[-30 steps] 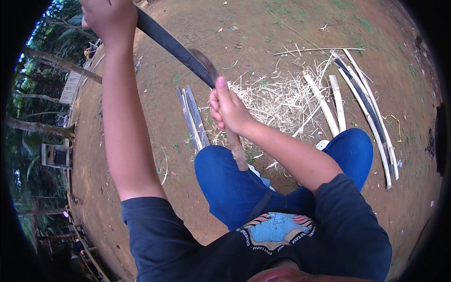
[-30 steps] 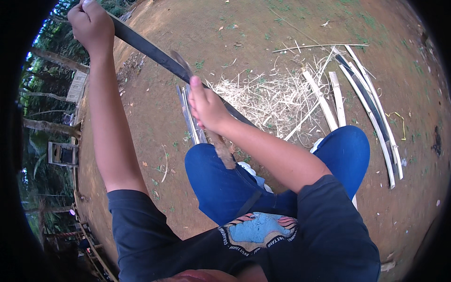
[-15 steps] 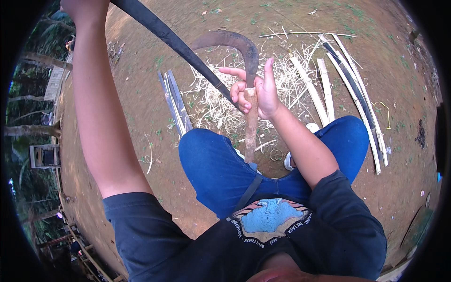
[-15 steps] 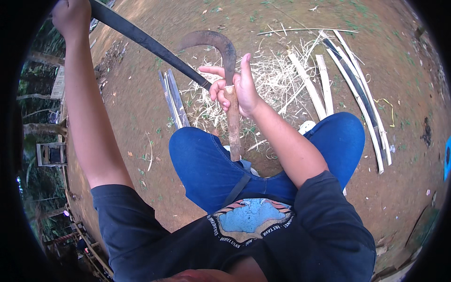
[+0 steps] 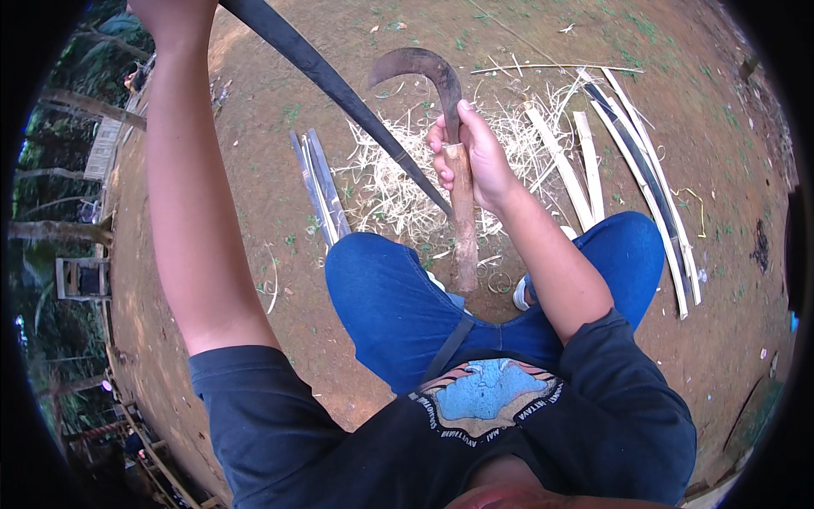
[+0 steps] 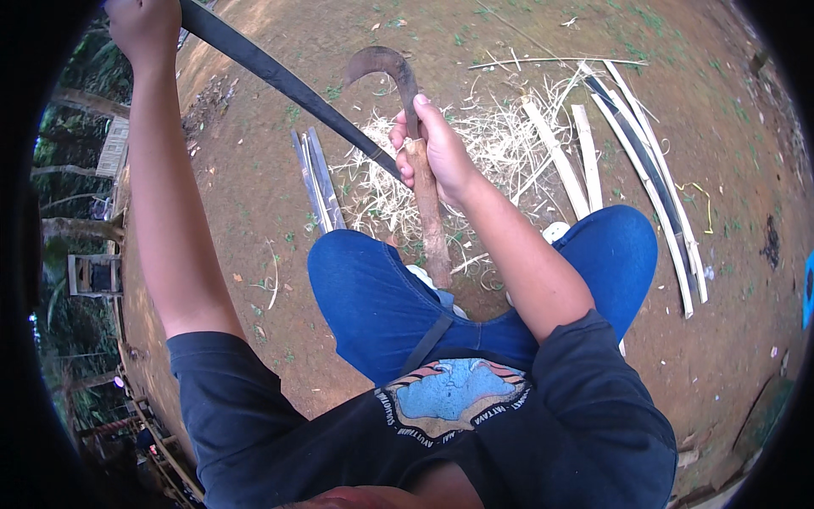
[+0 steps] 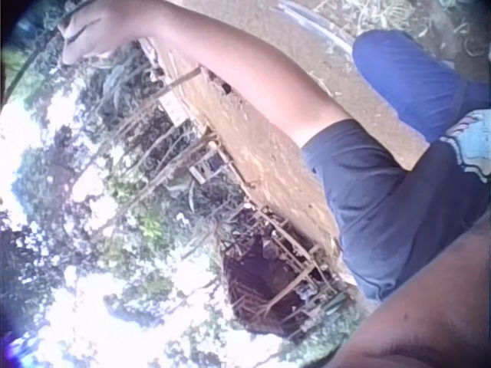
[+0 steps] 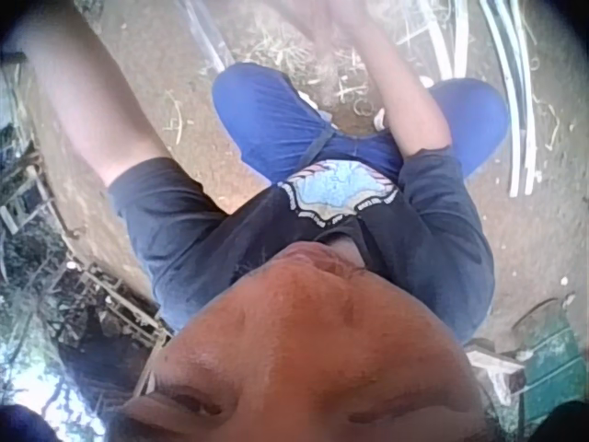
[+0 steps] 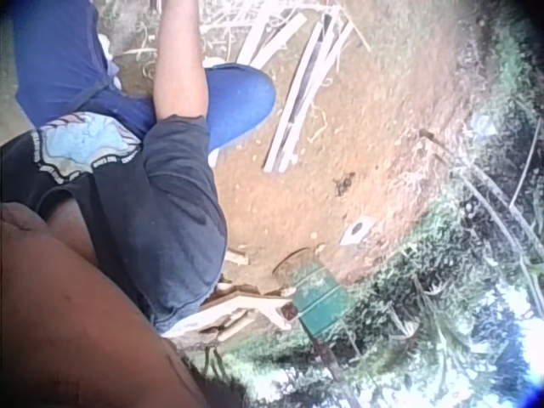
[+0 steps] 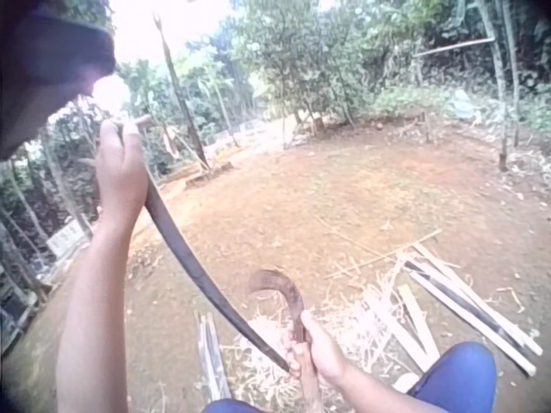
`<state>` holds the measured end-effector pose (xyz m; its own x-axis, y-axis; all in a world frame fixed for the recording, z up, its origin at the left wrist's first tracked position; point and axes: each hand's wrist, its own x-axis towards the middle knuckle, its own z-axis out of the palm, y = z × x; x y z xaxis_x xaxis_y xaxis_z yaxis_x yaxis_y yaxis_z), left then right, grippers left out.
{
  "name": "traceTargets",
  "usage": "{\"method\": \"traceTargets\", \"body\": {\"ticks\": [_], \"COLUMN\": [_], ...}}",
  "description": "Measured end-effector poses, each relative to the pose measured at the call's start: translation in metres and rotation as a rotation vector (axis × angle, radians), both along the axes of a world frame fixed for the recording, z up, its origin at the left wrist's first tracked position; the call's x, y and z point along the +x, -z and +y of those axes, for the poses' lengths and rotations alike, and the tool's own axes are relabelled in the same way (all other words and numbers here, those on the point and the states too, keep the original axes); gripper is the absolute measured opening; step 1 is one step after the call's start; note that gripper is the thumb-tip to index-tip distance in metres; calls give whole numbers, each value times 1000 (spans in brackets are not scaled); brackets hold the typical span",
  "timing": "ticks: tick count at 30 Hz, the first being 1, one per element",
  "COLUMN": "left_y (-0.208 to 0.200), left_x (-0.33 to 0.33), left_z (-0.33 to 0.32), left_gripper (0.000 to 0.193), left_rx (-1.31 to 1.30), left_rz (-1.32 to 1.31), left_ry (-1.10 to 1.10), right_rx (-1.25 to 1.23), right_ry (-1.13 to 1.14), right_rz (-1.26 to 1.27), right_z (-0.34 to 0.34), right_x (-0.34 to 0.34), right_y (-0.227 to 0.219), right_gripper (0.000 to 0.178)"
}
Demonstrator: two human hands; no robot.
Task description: The person shaves strips of bamboo using a sickle-like tool, holding the bamboo piece in one hand and drawing the blade along it to remove thin layers.
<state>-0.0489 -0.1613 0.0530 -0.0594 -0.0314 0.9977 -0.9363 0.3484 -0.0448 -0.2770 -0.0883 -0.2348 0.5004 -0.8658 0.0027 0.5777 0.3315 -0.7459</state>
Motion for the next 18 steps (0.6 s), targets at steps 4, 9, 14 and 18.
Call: {"method": "traceTargets", "body": {"ticks": [4, 9, 14, 18], "left_y": [0, 0, 4, 0], "left_x": [5, 1, -8, -9], "left_z": [-7, -4, 1, 2], "left_gripper": [25, 23, 22, 22], "left_rx": [-8, 12, 28, 41], "left_rz": [-22, -18, 23, 51], "left_ry": [118, 72, 89, 90], "right_rx": [5, 70, 117, 76], "right_ry": [213, 389, 271, 184], "right_rz": [280, 219, 332, 313], "right_z": [-11, -39, -32, -15], "right_x": [-8, -33, -41, -19], "right_y": [-5, 10, 16, 8], "right_gripper": [38, 35, 35, 59]}}
